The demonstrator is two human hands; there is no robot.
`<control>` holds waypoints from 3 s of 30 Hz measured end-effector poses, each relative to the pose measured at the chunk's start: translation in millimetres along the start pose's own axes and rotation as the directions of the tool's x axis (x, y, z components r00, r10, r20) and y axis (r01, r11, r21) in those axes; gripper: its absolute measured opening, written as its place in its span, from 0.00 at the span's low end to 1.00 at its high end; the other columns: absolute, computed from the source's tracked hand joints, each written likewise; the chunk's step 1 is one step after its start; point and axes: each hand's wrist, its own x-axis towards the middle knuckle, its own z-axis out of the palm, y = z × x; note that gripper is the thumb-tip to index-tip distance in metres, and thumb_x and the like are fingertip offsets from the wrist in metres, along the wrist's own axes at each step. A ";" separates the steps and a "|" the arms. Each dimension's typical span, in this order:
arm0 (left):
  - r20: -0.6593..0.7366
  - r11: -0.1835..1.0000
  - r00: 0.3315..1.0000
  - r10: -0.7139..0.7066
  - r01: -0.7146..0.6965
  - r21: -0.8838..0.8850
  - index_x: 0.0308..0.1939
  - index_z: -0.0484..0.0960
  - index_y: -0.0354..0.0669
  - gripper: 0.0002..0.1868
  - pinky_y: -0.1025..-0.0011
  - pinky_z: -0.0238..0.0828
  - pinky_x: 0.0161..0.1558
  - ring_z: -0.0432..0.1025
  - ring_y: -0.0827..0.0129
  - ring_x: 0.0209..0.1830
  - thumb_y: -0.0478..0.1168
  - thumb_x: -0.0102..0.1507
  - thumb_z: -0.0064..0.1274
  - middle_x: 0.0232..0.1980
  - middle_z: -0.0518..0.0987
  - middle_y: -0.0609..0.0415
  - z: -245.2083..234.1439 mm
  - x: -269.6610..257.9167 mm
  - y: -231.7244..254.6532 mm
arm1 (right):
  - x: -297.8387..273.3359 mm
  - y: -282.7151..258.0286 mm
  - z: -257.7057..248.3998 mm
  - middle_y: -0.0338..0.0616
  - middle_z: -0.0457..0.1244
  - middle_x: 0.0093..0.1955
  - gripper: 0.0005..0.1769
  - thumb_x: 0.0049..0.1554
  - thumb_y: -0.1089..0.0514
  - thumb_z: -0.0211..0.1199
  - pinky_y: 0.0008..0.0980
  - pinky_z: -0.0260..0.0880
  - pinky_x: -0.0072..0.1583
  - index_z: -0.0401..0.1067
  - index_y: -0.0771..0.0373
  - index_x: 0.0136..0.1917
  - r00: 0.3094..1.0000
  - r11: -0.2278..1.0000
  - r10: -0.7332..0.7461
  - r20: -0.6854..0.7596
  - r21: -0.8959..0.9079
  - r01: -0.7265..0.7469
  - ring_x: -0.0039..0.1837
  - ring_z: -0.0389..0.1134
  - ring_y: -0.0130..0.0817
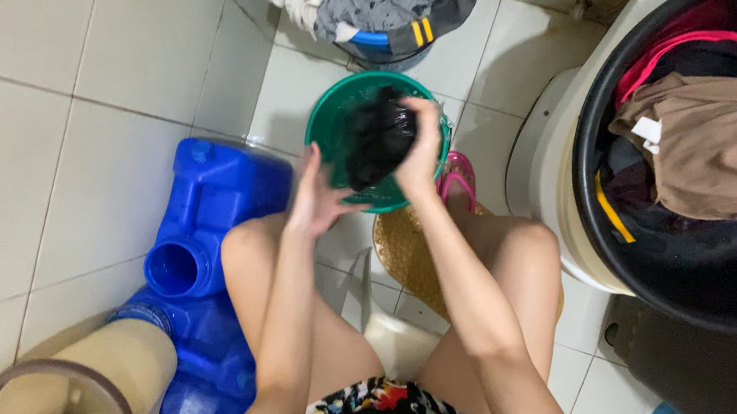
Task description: The person hand washes various garments in a green bucket filled with water, scrubbing and rinsing each item before placing it into a black basin. The person handles multiple pieces of clothing one at a time, including dark, red, and light-colored items.
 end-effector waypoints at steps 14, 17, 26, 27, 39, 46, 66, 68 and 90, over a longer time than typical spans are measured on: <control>0.504 0.971 0.845 0.176 -0.064 -0.231 0.83 0.51 0.47 0.45 0.62 0.72 0.59 0.74 0.60 0.56 0.60 0.68 0.49 0.61 0.76 0.45 63.8 85.0 -26.4 | -49.4 -73.9 0.2 0.48 0.51 0.77 0.08 0.52 0.61 0.71 0.46 0.61 0.75 0.78 0.54 0.47 0.953 0.942 -0.298 -0.064 -0.183 0.282 0.71 0.63 0.47; 0.578 0.969 0.787 0.216 -0.100 -0.226 0.82 0.54 0.45 0.42 0.68 0.73 0.54 0.74 0.66 0.50 0.48 0.69 0.56 0.52 0.77 0.50 82.7 76.9 -8.5 | -44.2 -70.8 1.2 0.50 0.54 0.76 0.02 0.58 0.60 0.64 0.47 0.61 0.76 0.76 0.59 0.46 0.947 0.978 -0.209 -0.242 -0.075 0.197 0.72 0.63 0.47; 0.473 0.496 0.629 0.617 -0.777 0.387 0.37 0.74 0.39 0.13 0.75 0.70 0.40 0.70 0.75 0.34 0.33 0.55 0.65 0.34 0.77 0.58 142.7 27.2 29.6 | -19.5 -1.3 -3.8 0.47 0.65 0.52 0.08 0.64 0.60 0.53 0.38 0.67 0.61 0.74 0.62 0.50 0.876 0.810 0.422 -0.232 0.530 -0.250 0.57 0.66 0.39; 0.545 0.342 0.545 0.637 -0.834 0.433 0.37 0.74 0.39 0.13 0.75 0.70 0.41 0.70 0.74 0.34 0.33 0.56 0.64 0.34 0.76 0.57 149.9 17.0 32.0 | -13.9 4.1 -6.1 0.46 0.65 0.50 0.10 0.65 0.57 0.53 0.38 0.68 0.57 0.74 0.61 0.50 0.808 0.643 0.578 -0.119 0.675 -0.361 0.53 0.67 0.38; 0.921 -0.432 0.215 0.326 -0.832 0.348 0.34 0.76 0.43 0.15 0.62 0.70 0.35 0.75 0.52 0.32 0.39 0.49 0.66 0.33 0.77 0.50 187.3 -41.4 51.7 | 4.3 93.3 -4.5 0.41 0.69 0.49 0.10 0.63 0.51 0.53 0.33 0.75 0.55 0.72 0.56 0.49 0.336 -0.024 0.558 0.759 0.419 -0.907 0.52 0.72 0.30; 0.568 0.049 0.499 0.654 -0.778 0.627 0.42 0.76 0.41 0.13 0.70 0.73 0.43 0.71 0.69 0.37 0.40 0.61 0.65 0.35 0.75 0.55 181.8 -8.7 37.6 | 51.0 14.8 -37.5 0.44 0.69 0.44 0.16 0.58 0.46 0.59 0.38 0.77 0.48 0.75 0.61 0.48 0.306 0.062 0.823 0.478 0.460 -0.886 0.45 0.72 0.36; 0.679 0.232 0.733 0.033 -0.666 0.708 0.64 0.76 0.42 0.27 0.66 0.73 0.61 0.76 0.60 0.61 0.48 0.63 0.58 0.63 0.80 0.45 194.4 153.0 -85.2 | 110.5 -144.0 -394.5 0.52 0.53 0.77 0.35 0.57 0.73 0.65 0.38 0.75 0.71 0.65 0.59 0.75 0.887 0.775 -0.190 -0.422 -0.618 -0.128 0.71 0.67 0.43; 0.538 0.166 0.835 0.113 -0.550 0.819 0.63 0.75 0.44 0.29 0.66 0.74 0.59 0.78 0.59 0.58 0.50 0.60 0.58 0.62 0.80 0.47 168.3 181.1 -66.0 | 98.1 -148.6 -353.1 0.52 0.52 0.77 0.35 0.53 0.74 0.65 0.46 0.61 0.77 0.66 0.61 0.73 0.900 0.570 -0.349 -0.261 -0.822 -0.017 0.78 0.57 0.49; 0.772 -0.836 0.468 0.431 -0.114 0.536 0.73 0.68 0.76 0.42 0.21 0.47 0.64 0.43 0.39 0.80 0.31 0.59 0.56 0.82 0.51 0.55 205.1 349.8 49.7 | 94.1 -34.2 -78.5 0.49 0.61 0.69 0.15 0.55 0.67 0.63 0.43 0.62 0.69 0.75 0.60 0.56 0.971 0.836 0.162 0.175 -0.548 -0.040 0.71 0.60 0.48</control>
